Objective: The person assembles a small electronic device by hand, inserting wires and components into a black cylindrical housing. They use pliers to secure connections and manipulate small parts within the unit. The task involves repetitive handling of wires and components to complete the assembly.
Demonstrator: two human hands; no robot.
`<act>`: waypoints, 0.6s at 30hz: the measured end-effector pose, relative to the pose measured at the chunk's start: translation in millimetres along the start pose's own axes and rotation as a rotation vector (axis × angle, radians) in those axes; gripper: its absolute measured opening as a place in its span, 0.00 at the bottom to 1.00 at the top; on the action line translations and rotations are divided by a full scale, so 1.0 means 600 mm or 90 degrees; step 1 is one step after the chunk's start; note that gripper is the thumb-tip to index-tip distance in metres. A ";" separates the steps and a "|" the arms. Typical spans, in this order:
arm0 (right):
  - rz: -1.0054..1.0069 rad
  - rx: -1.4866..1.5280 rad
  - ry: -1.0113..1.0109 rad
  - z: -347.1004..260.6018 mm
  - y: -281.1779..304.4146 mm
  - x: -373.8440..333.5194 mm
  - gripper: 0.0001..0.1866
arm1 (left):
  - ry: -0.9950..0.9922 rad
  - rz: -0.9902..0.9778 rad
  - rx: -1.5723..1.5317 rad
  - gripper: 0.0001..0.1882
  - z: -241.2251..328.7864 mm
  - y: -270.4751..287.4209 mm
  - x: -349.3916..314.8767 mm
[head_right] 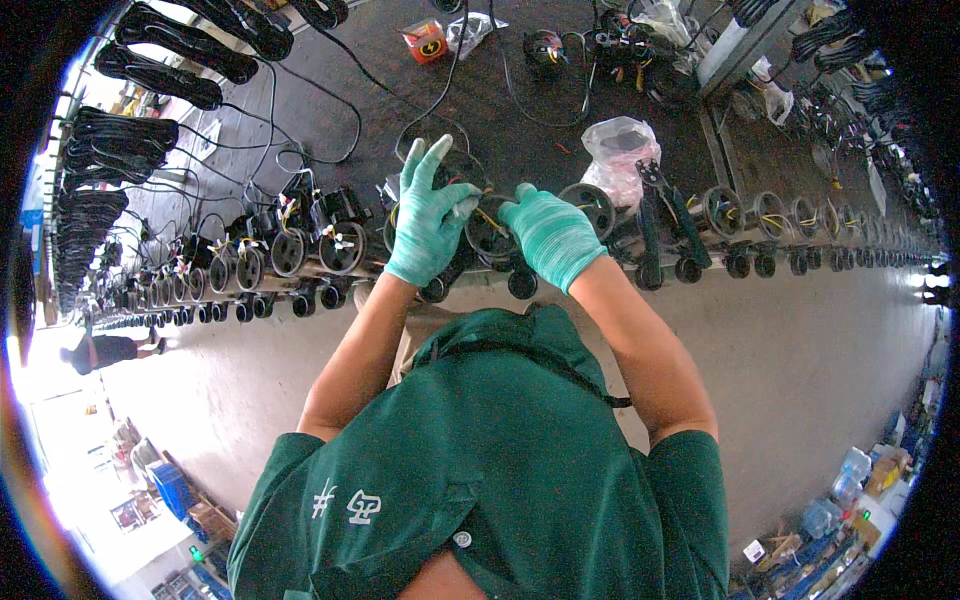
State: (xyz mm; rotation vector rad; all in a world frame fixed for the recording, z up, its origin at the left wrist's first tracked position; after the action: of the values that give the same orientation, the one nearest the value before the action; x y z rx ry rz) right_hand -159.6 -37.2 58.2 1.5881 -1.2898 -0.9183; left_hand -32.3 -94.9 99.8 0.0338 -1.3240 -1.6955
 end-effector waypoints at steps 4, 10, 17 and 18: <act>0.115 0.167 0.022 0.001 0.020 -0.008 0.14 | -0.005 0.002 0.015 0.08 0.005 -0.006 0.020; 0.138 0.159 0.019 -0.027 0.060 -0.043 0.11 | 0.006 -0.038 0.053 0.07 0.023 -0.018 0.051; 0.056 -0.018 -0.030 -0.030 0.016 -0.014 0.12 | 0.010 -0.097 0.119 0.07 0.031 -0.039 0.073; 0.053 -0.045 -0.017 -0.030 0.014 -0.009 0.13 | 0.012 -0.108 0.125 0.07 0.034 -0.039 0.076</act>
State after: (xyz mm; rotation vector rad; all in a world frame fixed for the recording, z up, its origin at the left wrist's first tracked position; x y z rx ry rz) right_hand -147.0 -29.3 72.3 1.4604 -1.3185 -0.9262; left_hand -83.3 -111.4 113.1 0.2820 -1.5045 -1.6937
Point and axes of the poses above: each hand's wrist, its own x-axis towards the middle knuckle, its own y-axis out of the back of the hand, z = x × y, the point moved 10 cm from there along x, towards the middle knuckle, and after that the axes turned 6 degrees about x, right-handed, at the moved point
